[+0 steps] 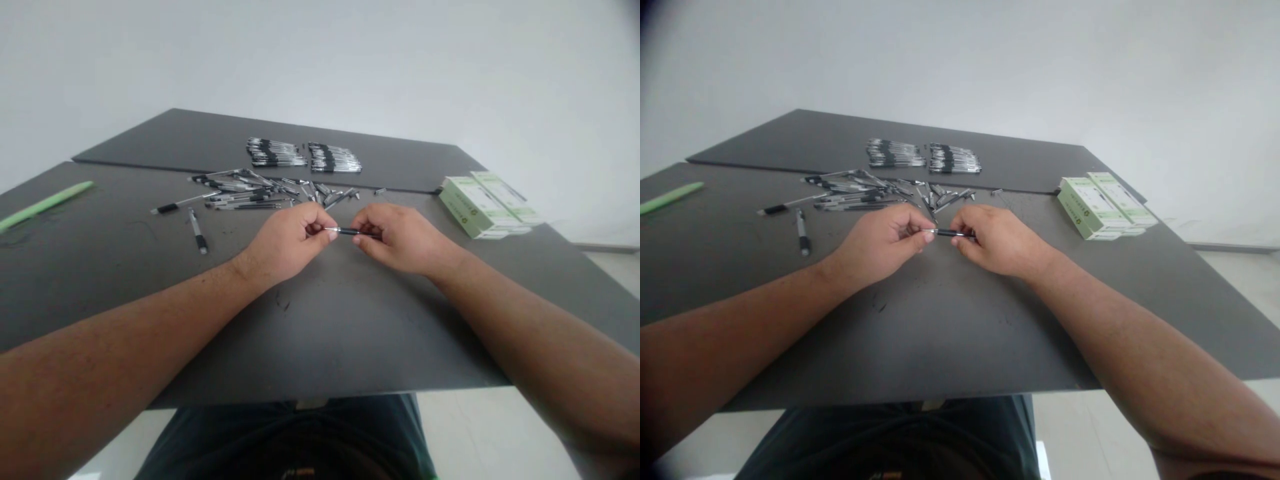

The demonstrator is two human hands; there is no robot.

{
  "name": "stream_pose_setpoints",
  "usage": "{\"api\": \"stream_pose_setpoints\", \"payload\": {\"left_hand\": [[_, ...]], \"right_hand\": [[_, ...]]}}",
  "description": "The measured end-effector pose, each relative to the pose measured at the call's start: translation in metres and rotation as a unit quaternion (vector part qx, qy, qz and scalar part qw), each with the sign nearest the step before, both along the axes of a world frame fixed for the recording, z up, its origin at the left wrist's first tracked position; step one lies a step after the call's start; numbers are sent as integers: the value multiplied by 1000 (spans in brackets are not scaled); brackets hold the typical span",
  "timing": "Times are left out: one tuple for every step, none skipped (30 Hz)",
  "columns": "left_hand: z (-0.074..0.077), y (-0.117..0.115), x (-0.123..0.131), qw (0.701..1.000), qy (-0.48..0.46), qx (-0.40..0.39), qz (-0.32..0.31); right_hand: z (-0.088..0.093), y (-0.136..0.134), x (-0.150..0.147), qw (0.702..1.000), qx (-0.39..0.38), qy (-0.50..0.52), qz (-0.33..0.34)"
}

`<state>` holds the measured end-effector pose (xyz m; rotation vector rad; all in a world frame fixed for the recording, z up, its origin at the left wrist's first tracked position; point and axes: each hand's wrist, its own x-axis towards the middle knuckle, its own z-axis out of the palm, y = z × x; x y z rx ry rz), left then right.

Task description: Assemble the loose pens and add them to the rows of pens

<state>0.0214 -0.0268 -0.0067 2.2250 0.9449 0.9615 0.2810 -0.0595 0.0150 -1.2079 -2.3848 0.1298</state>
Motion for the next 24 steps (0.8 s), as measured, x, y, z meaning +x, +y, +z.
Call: {"api": "stream_pose_setpoints", "payload": {"left_hand": [[0, 0, 0, 1000, 1, 0, -1], [0, 0, 0, 1000, 2, 1, -1], [0, 1, -1, 1000, 2, 4, -2], [0, 1, -1, 1000, 1, 8, -3], [0, 1, -1, 1000, 1, 13, -5], [1, 1, -2, 1000, 0, 18, -7], [1, 2, -2, 1000, 0, 21, -8], [2, 2, -2, 1000, 0, 24, -10], [2, 2, -2, 1000, 0, 26, -12], [2, 2, -2, 1000, 1, 27, -14], [2, 2, -2, 1000, 0, 27, -15], [2, 2, -2, 1000, 0, 26, -16], [1, 2, -2, 1000, -1, 25, -14], [1, 1, -2, 1000, -1, 23, -12], [1, 1, -2, 1000, -2, 20, -10], [0, 1, -1, 1000, -2, 19, -8], [0, 1, -1, 1000, -3, 18, -7], [-1, 1, -1, 1000, -3, 17, -6], [-1, 1, -1, 1000, -3, 17, -6], [-1, 1, -1, 1000, -2, 17, -6], [-1, 1, -1, 1000, -2, 17, -6], [-1, 1, -2, 1000, -1, 18, -6], [-1, 1, -2, 1000, 0, 20, -6], [-1, 2, -2, 1000, 2, 21, -6]], "right_hand": [[0, 0, 0, 1000, 7, -2, 1], [0, 0, 0, 1000, 11, -4, 2], [1, 0, 0, 1000, 12, -7, 2], [1, 0, -1, 1000, 9, -10, 1], [2, 0, -1, 1000, 3, -14, 0], [3, -1, -1, 1000, -5, -17, -1], [3, -1, -1, 1000, -13, -20, -1], [4, -1, -1, 1000, -20, -21, -1], [4, -1, -1, 999, -25, -20, 0], [4, -1, -1, 999, -28, -18, 1], [4, -1, -1, 999, -29, -15, 2], [4, 0, -1, 1000, -28, -12, 2], [3, 0, -1, 1000, -25, -9, 2], [3, 0, -1, 1000, -21, -7, 2], [2, 0, -1, 1000, -17, -6, 1], [2, 0, -1, 1000, -13, -4, 1], [2, 0, -1, 1000, -9, -2, 1], [2, 0, -1, 1000, -5, 1, 2], [2, 0, 0, 1000, -2, 3, 3], [1, 0, 0, 1000, 0, 5, 4], [1, 0, 0, 1000, 2, 5, 5], [1, 0, 1, 1000, 3, 4, 5], [1, 0, 1, 1000, 4, 3, 5], [1, 0, 1, 1000, 2, 0, 6]]}}
